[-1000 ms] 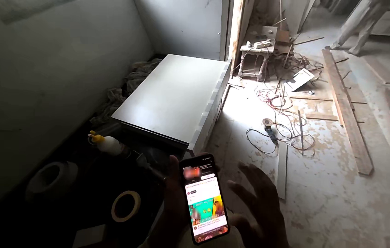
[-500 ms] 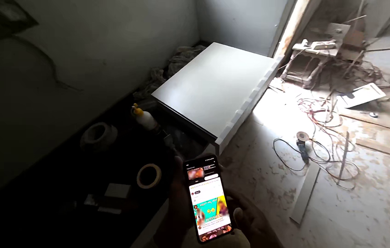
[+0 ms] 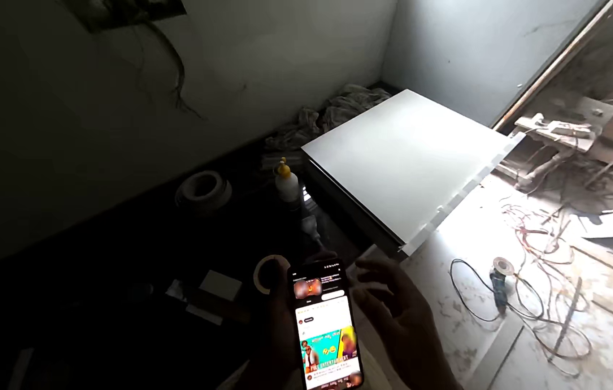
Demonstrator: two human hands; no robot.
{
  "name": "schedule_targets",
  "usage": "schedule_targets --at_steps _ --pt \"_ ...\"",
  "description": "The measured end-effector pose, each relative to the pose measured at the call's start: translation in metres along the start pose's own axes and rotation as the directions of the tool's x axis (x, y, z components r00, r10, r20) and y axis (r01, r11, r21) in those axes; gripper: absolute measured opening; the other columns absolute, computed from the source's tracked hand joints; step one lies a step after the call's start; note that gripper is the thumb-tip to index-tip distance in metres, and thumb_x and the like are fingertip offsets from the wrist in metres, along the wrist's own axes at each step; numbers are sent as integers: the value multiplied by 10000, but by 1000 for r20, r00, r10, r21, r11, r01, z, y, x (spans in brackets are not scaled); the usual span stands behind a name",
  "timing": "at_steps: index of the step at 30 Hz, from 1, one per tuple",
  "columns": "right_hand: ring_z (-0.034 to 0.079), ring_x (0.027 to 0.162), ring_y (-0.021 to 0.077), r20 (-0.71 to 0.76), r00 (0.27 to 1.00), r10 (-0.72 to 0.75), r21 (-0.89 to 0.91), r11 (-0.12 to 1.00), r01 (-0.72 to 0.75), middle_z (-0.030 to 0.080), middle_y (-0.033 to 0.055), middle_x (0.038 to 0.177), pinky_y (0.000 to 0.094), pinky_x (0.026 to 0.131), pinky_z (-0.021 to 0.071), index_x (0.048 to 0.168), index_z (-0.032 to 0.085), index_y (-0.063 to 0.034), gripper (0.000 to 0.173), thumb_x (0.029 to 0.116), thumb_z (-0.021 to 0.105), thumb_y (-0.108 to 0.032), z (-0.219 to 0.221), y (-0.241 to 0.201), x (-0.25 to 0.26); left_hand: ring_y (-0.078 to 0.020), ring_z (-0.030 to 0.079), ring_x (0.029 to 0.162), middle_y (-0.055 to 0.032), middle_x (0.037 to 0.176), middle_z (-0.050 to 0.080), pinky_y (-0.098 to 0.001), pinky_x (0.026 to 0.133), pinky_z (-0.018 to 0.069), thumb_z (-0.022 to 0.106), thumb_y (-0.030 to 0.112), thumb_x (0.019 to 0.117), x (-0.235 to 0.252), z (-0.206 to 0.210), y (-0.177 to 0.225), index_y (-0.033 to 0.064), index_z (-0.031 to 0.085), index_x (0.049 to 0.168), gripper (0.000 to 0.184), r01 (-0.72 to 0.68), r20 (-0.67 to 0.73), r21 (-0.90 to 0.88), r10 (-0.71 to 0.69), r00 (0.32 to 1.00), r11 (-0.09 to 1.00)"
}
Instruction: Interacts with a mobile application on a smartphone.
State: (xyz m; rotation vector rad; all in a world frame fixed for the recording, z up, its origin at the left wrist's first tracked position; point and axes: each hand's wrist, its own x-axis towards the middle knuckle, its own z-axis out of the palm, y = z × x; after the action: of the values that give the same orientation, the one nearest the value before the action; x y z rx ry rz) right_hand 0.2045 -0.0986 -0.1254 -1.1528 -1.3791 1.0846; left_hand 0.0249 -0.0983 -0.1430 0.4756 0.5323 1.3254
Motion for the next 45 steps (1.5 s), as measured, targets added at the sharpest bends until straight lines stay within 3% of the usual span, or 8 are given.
schedule_targets --at_steps 5,15,23,28,32,38,42,45 --pt "707 924 138 102 992 81 -12 997 -80 714 -12 1092 310 775 633 1180 718 -185 265 952 723 -320 33 -6 26 -211 703 1102 -137 1196 715 -404 955 590 409 678 993 -6 -25 16 111 684 1281 693 17 67 -14 -16 998 1000" --pt "659 921 87 29 989 143 -234 963 -133 657 -6 1052 285 757 584 1177 642 -158 545 784 831 -485 94 -3 34 -196 722 1034 -129 1107 733 -392 926 601 523 680 941 -6 -41 37 111 703 1205 653 40 -73 -85 -47 996 996" --pt "701 1029 206 166 957 240 125 957 -262 697 90 1153 388 850 626 1300 584 -22 435 1023 601 -357 85 16 30 -165 719 1038 -99 1103 742 -342 918 601 377 666 1007 0 -55 55 118 699 1192 662 -122 -250 143 155 956 982" --pt "697 1055 173 412 777 476 102 824 -558 689 85 1199 396 879 617 1369 559 -15 397 1096 447 -279 85 26 3 -217 732 1008 -143 1097 738 -370 892 613 404 698 982 5 -78 62 90 680 1238 715 -143 -253 97 163 954 985" --pt "719 1054 211 564 701 437 125 794 -595 682 98 1240 452 866 641 1448 439 33 422 1105 410 -212 91 28 -2 -245 697 1101 -182 1204 702 -407 961 584 242 623 1057 11 -98 56 14 593 1367 768 -186 -379 116 216 900 976" --pt "706 1049 206 567 703 429 46 836 -547 594 142 1324 427 857 642 1529 249 59 829 918 745 -201 107 34 7 -202 699 1104 -136 1251 689 -359 941 595 170 571 1078 9 -93 66 58 505 1457 720 -265 -459 109 285 841 958" --pt "611 1240 218 531 755 384 -139 919 -369 444 234 1504 364 962 591 1553 284 54 1102 718 931 -260 118 44 11 -138 660 1155 -96 1293 673 -301 1001 548 208 581 1072 9 -98 65 34 502 1469 737 -288 -482 331 424 767 899" --pt "626 1225 215 506 770 389 -175 920 -350 494 220 1456 374 966 599 1519 337 46 1066 684 950 -207 129 42 13 -128 643 1141 -91 1284 659 -298 1002 531 329 696 1003 6 -113 62 0 465 1483 857 -309 -400 381 457 795 871"
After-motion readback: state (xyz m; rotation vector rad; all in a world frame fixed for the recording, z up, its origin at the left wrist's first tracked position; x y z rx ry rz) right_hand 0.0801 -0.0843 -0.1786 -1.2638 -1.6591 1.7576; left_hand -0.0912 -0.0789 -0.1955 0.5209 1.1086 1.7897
